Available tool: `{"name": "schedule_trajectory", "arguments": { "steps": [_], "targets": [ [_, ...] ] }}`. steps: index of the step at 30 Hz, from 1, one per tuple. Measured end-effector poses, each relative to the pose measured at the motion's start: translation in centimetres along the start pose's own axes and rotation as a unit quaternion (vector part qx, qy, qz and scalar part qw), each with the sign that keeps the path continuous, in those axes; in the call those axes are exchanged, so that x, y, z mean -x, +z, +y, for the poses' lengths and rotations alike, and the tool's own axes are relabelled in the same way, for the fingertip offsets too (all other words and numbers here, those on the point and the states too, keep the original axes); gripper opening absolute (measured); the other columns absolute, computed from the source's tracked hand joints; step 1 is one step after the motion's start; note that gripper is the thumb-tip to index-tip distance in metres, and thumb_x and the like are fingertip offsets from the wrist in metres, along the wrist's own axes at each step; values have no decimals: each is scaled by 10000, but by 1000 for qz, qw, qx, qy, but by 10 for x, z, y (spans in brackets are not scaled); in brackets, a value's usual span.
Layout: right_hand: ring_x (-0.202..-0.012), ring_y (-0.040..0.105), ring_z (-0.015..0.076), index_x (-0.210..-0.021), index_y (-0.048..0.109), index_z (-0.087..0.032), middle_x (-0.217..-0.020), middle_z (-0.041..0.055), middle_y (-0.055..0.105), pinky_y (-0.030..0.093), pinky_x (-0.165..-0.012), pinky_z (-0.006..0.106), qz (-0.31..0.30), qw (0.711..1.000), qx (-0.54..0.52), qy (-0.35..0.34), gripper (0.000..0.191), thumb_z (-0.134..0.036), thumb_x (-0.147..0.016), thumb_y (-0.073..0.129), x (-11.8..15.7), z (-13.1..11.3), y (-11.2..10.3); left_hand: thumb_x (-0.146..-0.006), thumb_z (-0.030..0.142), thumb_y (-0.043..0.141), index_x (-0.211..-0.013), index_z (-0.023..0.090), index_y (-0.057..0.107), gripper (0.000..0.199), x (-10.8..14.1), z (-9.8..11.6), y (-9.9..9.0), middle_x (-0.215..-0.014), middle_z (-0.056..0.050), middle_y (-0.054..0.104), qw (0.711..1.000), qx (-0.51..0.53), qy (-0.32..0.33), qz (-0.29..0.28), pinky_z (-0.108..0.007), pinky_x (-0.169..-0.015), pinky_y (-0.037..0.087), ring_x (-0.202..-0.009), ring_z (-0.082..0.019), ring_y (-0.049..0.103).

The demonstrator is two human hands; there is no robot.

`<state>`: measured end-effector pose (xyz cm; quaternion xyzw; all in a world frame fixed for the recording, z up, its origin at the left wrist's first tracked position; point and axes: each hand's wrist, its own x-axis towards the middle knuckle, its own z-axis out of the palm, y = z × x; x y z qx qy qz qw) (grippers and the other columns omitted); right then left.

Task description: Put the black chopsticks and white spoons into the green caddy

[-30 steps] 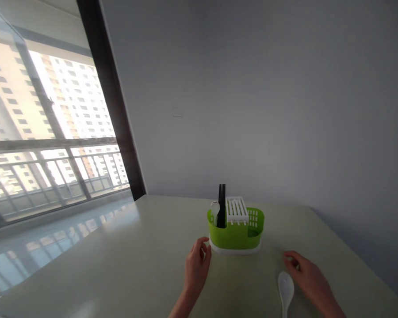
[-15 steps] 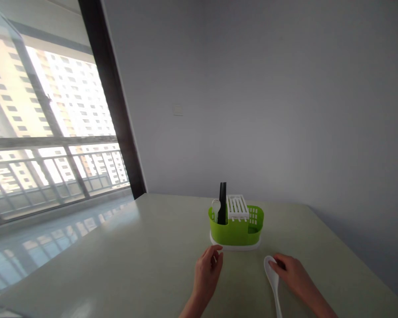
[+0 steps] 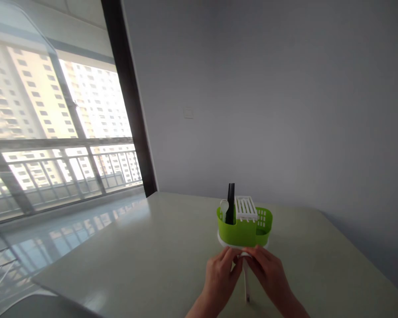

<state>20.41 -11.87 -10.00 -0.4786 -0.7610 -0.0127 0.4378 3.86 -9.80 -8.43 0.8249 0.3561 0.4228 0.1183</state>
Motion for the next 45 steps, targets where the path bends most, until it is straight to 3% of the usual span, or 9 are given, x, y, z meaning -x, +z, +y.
{"name": "schedule_trajectory", "arguments": {
  "steps": [6,9,15,18,21,26,31,40,45],
  "targets": [
    [-606,559,116,-1139,504,-224,-771,12,605,472,-583,217,24,999,-26,20,267,-279,-882,456,16,7,6,-871,254,412,-836,206,588,186,-3,-5,-4,-707,-13,615,999,-50,2,-2,-180,-580,391,-604,-92,544],
    [-538,549,107,-1147,489,-213,-719,5,617,458,-509,191,69,996,-26,43,279,-269,-877,447,31,19,11,-878,297,403,-838,198,604,228,-21,-8,-25,-671,-12,609,995,-75,-13,61,-175,-559,379,-554,-80,516],
    [-660,639,119,-1065,545,-214,-859,46,683,505,-623,186,95,994,-13,57,224,-270,-864,463,48,31,24,-865,348,417,-834,175,610,262,-96,-17,-74,-657,8,589,966,-140,-2,218,-166,-601,365,-574,-66,492],
    [-554,603,105,-1047,561,-216,-735,15,664,490,-547,177,82,995,-23,61,222,-288,-863,459,46,27,27,-881,340,394,-866,173,595,262,-127,-31,-71,-731,3,610,966,-162,6,203,-165,-618,353,-621,-65,513],
    [-498,576,98,-1036,570,-213,-681,3,648,480,-509,173,72,996,-23,52,222,-296,-855,472,43,27,28,-889,326,381,-872,190,587,248,-140,-48,-52,-779,6,629,970,-195,-14,143,-174,-594,327,-643,-72,533],
    [-521,605,95,-1013,575,-224,-693,-3,662,488,-524,163,87,996,-6,29,199,-280,-852,473,43,31,33,-884,306,384,-886,216,575,211,-141,-70,-21,-840,4,649,968,-235,-85,39,-201,-575,301,-691,-102,566],
    [-536,621,94,-985,583,-231,-691,-6,672,500,-544,156,67,998,21,-3,182,-251,-847,467,43,32,37,-860,291,425,-858,218,559,153,-141,-81,-10,-831,-4,656,956,-250,-155,-7,-214,-577,308,-722,-131,595],
    [-598,643,116,-991,586,-227,-729,13,672,509,-570,175,38,998,42,2,200,-255,-858,439,45,34,42,-833,321,473,-1035,257,479,212,-132,-79,-9,-817,22,651,957,-225,-181,8,-212,-566,293,-696,-136,595],
    [-499,575,96,-1042,551,-222,-805,16,643,499,-529,197,55,992,74,83,237,-321,-877,413,43,43,34,-853,361,417,-999,253,493,196,-80,-79,-14,-747,48,609,970,-148,-183,67,-193,-557,295,-644,-103,561]
  ]
}}
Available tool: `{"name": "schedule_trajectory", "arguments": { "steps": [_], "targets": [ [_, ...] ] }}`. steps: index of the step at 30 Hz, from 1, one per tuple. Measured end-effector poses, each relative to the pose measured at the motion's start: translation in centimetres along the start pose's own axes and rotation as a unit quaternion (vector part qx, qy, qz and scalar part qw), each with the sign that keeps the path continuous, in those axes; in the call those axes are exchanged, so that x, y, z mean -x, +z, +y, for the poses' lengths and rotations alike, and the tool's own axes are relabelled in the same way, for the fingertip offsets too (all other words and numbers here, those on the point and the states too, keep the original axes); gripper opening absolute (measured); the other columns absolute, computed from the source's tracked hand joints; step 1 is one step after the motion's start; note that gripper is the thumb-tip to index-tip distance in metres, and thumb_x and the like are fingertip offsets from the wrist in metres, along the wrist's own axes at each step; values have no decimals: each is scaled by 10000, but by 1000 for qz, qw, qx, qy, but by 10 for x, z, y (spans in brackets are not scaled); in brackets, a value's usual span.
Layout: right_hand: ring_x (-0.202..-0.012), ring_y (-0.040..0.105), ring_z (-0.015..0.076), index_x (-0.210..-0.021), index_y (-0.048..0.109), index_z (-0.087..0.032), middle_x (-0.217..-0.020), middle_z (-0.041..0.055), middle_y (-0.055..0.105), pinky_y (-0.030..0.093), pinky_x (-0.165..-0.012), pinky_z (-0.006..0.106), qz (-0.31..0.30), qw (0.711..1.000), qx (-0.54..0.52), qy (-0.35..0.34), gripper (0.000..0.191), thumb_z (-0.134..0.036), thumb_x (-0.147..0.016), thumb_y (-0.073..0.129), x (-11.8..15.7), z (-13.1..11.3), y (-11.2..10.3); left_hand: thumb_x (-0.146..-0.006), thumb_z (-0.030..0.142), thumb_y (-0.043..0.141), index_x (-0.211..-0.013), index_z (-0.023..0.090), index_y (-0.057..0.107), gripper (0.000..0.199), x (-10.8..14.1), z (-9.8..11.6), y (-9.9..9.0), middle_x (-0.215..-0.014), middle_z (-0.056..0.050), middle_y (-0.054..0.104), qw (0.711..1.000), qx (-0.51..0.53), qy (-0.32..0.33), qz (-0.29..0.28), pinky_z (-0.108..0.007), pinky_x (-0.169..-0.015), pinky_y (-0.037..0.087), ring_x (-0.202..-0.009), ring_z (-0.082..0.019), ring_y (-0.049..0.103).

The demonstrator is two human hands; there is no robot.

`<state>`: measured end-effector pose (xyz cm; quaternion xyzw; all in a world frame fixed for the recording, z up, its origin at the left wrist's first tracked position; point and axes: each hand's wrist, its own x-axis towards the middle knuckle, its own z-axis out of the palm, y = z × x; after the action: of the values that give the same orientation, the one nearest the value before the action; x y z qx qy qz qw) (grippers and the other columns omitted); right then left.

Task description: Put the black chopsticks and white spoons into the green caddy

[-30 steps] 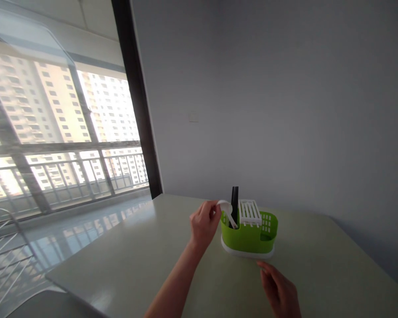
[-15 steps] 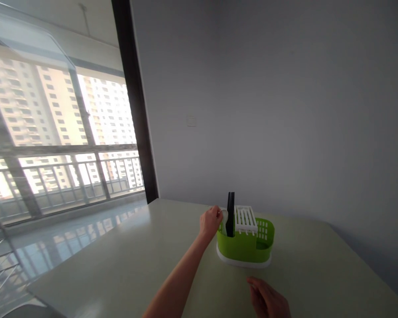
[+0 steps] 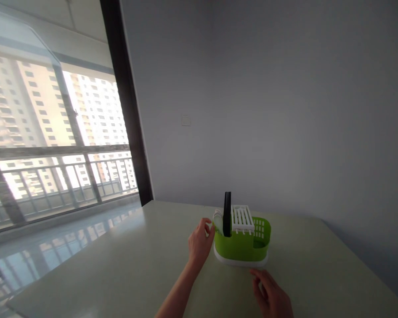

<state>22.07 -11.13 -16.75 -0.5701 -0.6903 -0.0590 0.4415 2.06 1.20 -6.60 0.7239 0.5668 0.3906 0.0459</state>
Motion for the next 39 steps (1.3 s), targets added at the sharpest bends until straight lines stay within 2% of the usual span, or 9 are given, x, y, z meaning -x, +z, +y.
{"name": "schedule_trajectory", "arguments": {
  "steps": [3,7,10,13,18,22,27,33,39],
  "targets": [
    [-558,587,112,-1100,506,-207,-958,58,618,516,-564,240,29,998,34,35,278,-337,-880,396,-17,7,-2,-863,346,385,-911,243,523,178,44,-24,5,-670,55,574,999,24,-8,-31,-186,-558,304,-605,-96,539],
    [-923,608,228,-1168,451,-161,-1119,134,563,529,-724,335,39,988,142,40,367,-372,-871,410,-53,10,1,-857,331,383,-854,237,539,182,83,-51,19,-621,56,551,996,37,-36,-78,-179,-547,312,-570,-94,526],
    [-843,613,257,-969,550,-143,-910,129,620,512,-689,359,-5,972,231,38,306,-405,-873,426,-74,8,5,-855,338,381,-856,242,547,192,89,-60,26,-592,59,542,994,41,-41,-88,-177,-539,316,-553,-98,522],
    [-761,612,244,-792,572,-167,-775,98,622,482,-632,332,-29,965,259,41,301,-431,-868,447,-83,8,4,-863,334,364,-873,252,548,202,87,-61,29,-590,58,549,993,47,-31,-102,-176,-542,320,-553,-101,528],
    [-741,615,207,-787,587,-181,-772,73,634,439,-612,281,-50,957,283,50,318,-462,-861,458,-89,22,-13,-868,320,354,-913,264,542,201,89,-62,30,-637,50,589,990,46,-17,-133,-183,-565,334,-579,-104,547],
    [-754,615,198,-767,583,-183,-779,68,641,417,-629,271,-68,951,296,66,323,-460,-865,451,-94,55,-38,-875,336,348,-927,273,542,211,91,-64,31,-640,52,598,989,45,-23,-136,-187,-567,338,-583,-107,560],
    [-747,611,198,-768,572,-167,-804,82,638,397,-633,278,-89,944,307,88,383,-482,-882,386,-98,108,-80,-885,347,336,-962,274,526,217,89,-64,31,-662,51,605,987,35,-22,-157,-188,-578,340,-611,-107,575],
    [-733,607,208,-754,568,-156,-784,96,635,384,-621,283,-104,938,305,128,362,-474,-855,427,-95,173,-128,-884,341,343,-973,269,528,217,86,-64,29,-701,47,626,982,19,-27,-186,-168,-577,341,-641,-96,594],
    [-710,597,201,-735,582,-165,-765,88,635,382,-614,280,-103,944,276,146,354,-471,-835,433,-90,209,-153,-891,326,325,-1005,263,511,227,86,-62,27,-695,51,614,980,-5,-26,-197,-168,-583,352,-629,-93,587]
  ]
}}
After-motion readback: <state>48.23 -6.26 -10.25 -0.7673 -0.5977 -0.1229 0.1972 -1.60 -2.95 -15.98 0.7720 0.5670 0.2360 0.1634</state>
